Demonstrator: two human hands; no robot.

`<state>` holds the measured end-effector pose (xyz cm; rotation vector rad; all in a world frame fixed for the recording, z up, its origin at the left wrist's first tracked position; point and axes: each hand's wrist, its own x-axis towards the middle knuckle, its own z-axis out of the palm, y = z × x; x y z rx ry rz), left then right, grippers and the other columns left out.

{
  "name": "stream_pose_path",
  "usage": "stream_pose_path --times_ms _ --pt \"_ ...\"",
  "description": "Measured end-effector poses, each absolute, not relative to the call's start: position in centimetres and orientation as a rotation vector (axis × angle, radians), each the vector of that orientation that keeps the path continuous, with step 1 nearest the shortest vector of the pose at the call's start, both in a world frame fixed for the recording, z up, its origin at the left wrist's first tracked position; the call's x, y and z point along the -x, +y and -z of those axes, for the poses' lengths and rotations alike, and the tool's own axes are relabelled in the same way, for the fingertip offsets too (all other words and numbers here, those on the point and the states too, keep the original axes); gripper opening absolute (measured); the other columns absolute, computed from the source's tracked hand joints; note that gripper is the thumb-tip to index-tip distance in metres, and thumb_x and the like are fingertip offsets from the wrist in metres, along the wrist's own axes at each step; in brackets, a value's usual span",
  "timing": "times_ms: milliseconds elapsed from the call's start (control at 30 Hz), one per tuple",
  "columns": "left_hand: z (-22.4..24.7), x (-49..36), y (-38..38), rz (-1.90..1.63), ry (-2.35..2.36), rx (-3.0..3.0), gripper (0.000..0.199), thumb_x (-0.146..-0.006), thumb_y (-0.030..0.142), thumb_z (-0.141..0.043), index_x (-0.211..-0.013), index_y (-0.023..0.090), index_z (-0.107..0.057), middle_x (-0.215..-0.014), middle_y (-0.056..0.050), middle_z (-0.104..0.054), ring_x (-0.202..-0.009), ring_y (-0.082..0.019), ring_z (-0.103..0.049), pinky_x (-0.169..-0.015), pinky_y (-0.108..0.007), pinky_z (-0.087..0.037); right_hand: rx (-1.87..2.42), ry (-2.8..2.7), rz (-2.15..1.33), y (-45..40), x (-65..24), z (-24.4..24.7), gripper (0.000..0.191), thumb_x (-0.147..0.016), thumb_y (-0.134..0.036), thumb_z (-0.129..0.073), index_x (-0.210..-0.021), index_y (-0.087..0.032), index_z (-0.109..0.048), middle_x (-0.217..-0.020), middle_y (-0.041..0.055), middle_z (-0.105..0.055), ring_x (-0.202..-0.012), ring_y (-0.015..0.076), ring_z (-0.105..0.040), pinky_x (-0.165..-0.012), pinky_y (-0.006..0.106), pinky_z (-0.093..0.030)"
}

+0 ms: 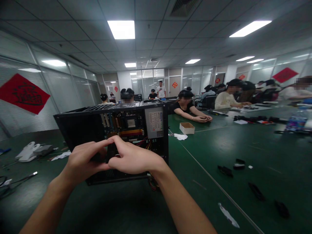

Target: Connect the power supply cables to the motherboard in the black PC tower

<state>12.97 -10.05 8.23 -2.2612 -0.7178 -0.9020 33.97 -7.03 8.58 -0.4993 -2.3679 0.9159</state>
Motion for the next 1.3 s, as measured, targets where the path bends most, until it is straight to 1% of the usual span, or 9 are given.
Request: stream_pose_path --times_ms 333,533,633,733,800,967,1133,1300 --pt "-7.8 -12.7 -9.5 0.932 -0.720 2.303 0.055 -0.083 0.053 -0.064 -0.123 0.017 -0.055 -0.066 0.004 -0.061 -0.056 -0.010 -0.059 -0.056 -0.021 -0.044 0.500 -2.395 -0.883 -7.1 -33.9 -8.5 0.037 -0.080 -0.022 -0.055 -0.115 -0.020 -0.044 -0.102 0.0039 -0.055 -0.093 0.0207 -0.054 -0.080 0.034 -0.047" --pt "-7.8 -12.8 -9.6 0.924 -0.732 2.331 0.057 -0.081 0.053 -0.067 -0.124 0.016 -0.057 -0.066 0.003 -0.062 -0.056 -0.011 -0.060 -0.057 -0.021 -0.045 0.531 -2.418 -0.906 -7.1 -34.0 -8.6 0.038 -0.080 -0.022 -0.054 -0.116 -0.019 -0.045 -0.103 0.0047 -0.055 -0.092 0.0215 -0.055 -0.080 0.036 -0.048" --pt "-7.7 -12.9 -9.6 0.922 -0.753 2.360 0.058 -0.082 0.052 -0.068 -0.126 0.017 -0.055 -0.069 0.003 -0.063 -0.058 -0.011 -0.061 -0.059 -0.021 -0.045 0.449 -2.410 -0.926 -7.0 -34.2 -8.5 0.044 -0.080 -0.020 -0.054 -0.123 -0.019 -0.043 -0.113 0.0059 -0.055 -0.102 0.0222 -0.054 -0.089 0.037 -0.046" --pt "-7.6 -13.0 -9.6 0.944 -0.746 2.368 0.057 -0.082 0.052 -0.066 -0.126 0.018 -0.054 -0.071 0.002 -0.064 -0.061 -0.011 -0.063 -0.061 -0.022 -0.046 0.376 -2.387 -0.974 -6.8 -34.3 -8.5 0.057 -0.081 -0.018 -0.053 -0.135 -0.020 -0.037 -0.127 0.0071 -0.051 -0.114 0.0227 -0.050 -0.099 0.038 -0.041" --pt "-7.5 -13.1 -9.6 0.953 -0.738 2.372 0.057 -0.082 0.053 -0.066 -0.124 0.018 -0.054 -0.073 0.001 -0.065 -0.061 -0.012 -0.063 -0.061 -0.022 -0.047 0.358 -2.382 -1.007 -6.7 -34.4 -8.5 0.064 -0.080 -0.016 -0.053 -0.140 -0.020 -0.032 -0.131 0.0078 -0.049 -0.118 0.0229 -0.049 -0.101 0.039 -0.039" --pt "-7.4 -13.4 -9.5 0.986 -0.725 2.382 0.056 -0.081 0.054 -0.067 -0.121 0.017 -0.055 -0.078 -0.001 -0.069 -0.060 -0.012 -0.064 -0.060 -0.022 -0.048 0.336 -2.386 -1.061 -6.7 -34.4 -8.6 0.067 -0.079 -0.015 -0.053 -0.142 -0.020 -0.031 -0.131 0.0080 -0.049 -0.117 0.0226 -0.050 -0.102 0.039 -0.039" --pt "-7.1 -13.4 -9.4 1.031 -0.740 2.425 0.061 -0.078 0.055 -0.070 -0.122 0.017 -0.053 -0.081 -0.001 -0.070 -0.059 -0.011 -0.064 -0.059 -0.020 -0.048 0.294 -2.365 -1.104 -6.7 -34.3 -8.4 0.069 -0.078 -0.013 -0.053 -0.143 -0.019 -0.031 -0.131 0.0074 -0.050 -0.119 0.0212 -0.049 -0.103 0.036 -0.039" --pt "-6.8 -13.4 -9.2 1.058 -0.778 2.456 0.061 -0.076 0.055 -0.071 -0.122 0.018 -0.052 -0.082 -0.001 -0.069 -0.061 -0.010 -0.063 -0.059 -0.019 -0.048 0.287 -2.355 -1.124 -6.5 -34.1 -8.1 0.067 -0.078 -0.014 -0.054 -0.141 -0.019 -0.034 -0.128 0.0065 -0.052 -0.118 0.0216 -0.049 -0.102 0.037 -0.039"
